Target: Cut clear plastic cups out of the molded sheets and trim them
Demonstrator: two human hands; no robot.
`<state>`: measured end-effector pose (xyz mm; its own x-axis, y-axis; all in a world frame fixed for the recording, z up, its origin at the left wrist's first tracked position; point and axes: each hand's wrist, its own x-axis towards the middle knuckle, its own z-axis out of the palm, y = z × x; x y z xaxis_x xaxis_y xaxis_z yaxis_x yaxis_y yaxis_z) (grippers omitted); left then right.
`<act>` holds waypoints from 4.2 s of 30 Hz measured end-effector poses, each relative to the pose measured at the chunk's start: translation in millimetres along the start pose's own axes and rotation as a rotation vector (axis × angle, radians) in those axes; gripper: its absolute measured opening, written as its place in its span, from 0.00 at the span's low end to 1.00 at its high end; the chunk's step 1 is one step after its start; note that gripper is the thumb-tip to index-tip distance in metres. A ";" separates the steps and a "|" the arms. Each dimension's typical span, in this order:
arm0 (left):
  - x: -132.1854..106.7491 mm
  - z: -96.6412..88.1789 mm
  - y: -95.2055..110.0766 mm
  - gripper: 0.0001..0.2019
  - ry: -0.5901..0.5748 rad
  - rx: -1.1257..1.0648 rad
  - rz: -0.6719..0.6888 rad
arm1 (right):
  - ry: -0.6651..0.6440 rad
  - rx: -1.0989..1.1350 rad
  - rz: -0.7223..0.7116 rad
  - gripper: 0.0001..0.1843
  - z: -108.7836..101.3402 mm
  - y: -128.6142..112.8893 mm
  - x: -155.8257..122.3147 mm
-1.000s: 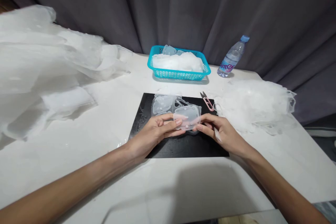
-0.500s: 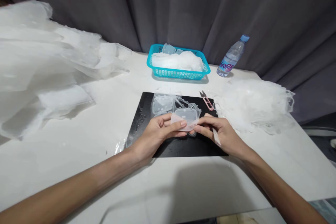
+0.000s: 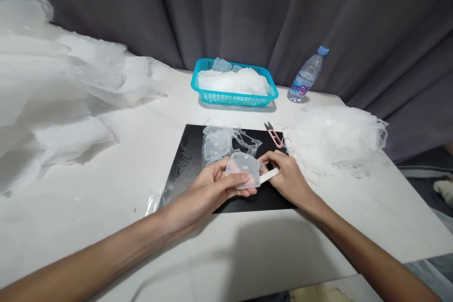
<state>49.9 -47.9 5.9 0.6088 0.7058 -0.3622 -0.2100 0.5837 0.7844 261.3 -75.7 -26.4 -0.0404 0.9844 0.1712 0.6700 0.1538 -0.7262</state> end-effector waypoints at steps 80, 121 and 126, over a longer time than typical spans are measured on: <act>19.4 -34.6 13.1 0.22 0.018 0.914 0.157 | 0.071 0.000 -0.291 0.09 -13.2 -18.2 6.6; 13.5 -22.7 10.0 0.21 -0.029 0.822 0.104 | -0.482 0.210 -0.138 0.07 -29.7 -4.6 19.9; 12.1 -20.1 11.5 0.20 -0.045 0.790 0.078 | -0.515 0.188 -0.195 0.07 -28.3 -5.5 17.5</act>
<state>39.4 -24.6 0.4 0.6484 0.7063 -0.2840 0.3413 0.0637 0.9378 277.8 -61.7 -0.6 -0.5370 0.8436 0.0017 0.4730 0.3028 -0.8274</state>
